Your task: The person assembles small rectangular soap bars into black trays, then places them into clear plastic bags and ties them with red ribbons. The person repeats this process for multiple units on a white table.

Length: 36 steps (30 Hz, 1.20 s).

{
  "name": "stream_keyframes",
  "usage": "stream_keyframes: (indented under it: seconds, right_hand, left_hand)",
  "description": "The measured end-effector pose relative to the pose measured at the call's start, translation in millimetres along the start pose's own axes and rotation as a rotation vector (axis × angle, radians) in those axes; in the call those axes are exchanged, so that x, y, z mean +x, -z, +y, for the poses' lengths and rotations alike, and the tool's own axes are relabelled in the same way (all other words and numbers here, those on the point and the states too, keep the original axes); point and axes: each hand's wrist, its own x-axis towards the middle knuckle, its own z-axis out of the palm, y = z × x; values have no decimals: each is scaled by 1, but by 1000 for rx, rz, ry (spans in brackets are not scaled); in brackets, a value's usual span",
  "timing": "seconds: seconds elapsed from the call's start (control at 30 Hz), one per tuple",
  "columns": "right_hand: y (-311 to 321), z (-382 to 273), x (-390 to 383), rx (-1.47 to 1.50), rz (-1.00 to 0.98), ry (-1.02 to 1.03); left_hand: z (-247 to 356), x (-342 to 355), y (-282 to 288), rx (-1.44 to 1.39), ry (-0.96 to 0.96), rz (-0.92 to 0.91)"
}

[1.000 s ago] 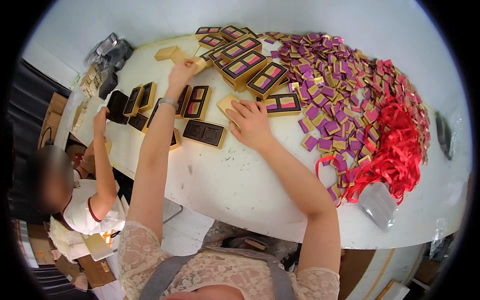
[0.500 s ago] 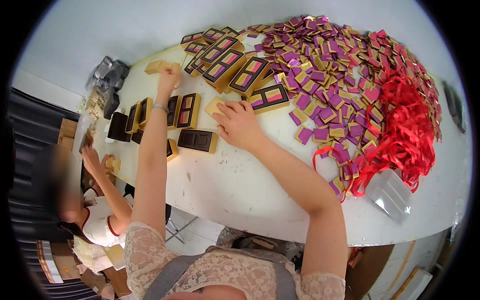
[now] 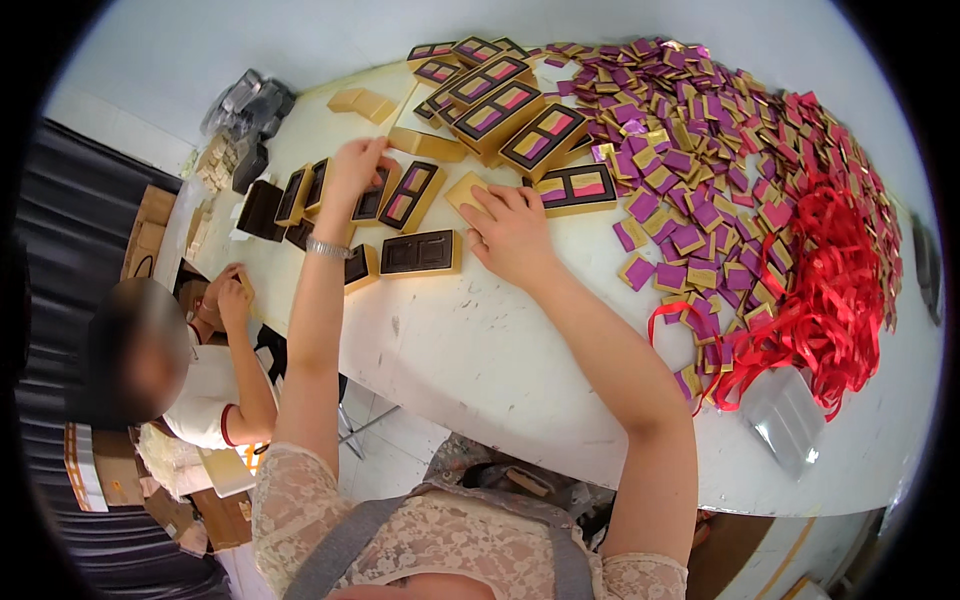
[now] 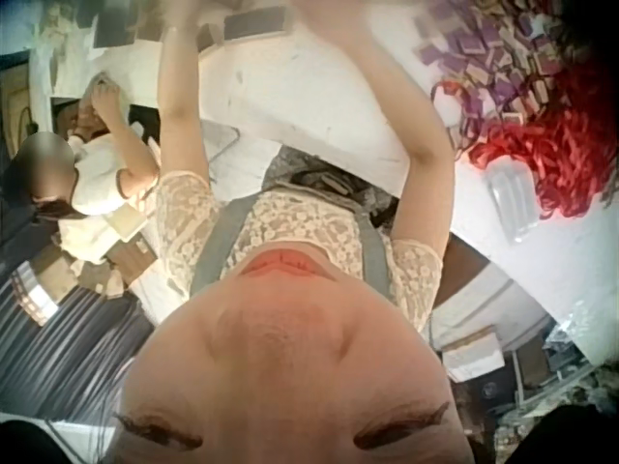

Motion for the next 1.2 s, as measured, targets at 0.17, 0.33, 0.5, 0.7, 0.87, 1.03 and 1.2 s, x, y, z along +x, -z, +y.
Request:
stream_keyframes:
  seconds: [0.17,0.33,0.5,0.7,0.87,1.03,1.2]
  right_hand:
    - [-3,0,2,-18,-21,5]
    - [0,-6,5,34,-57,-8]
    - [7,-2,5,38,-98,-81]
    - [6,-5,8,28,-97,-78]
    - [0,-3,14,26,-89,-48]
    - [6,-4,14,27,-140,-62]
    - [7,-7,10,27,-179,-125]
  left_hand:
    - [-81,120,26,347,-129,388]
    - [-135,226,18,662,-179,278]
    - [-109,232,-15,599,2,123]
    - [-42,177,34,-1246,146,-50]
    - [-38,189,7,-1208,228,25]
    - [-73,244,-1,221,42,170]
    - [-135,279,12,1006,-185,546]
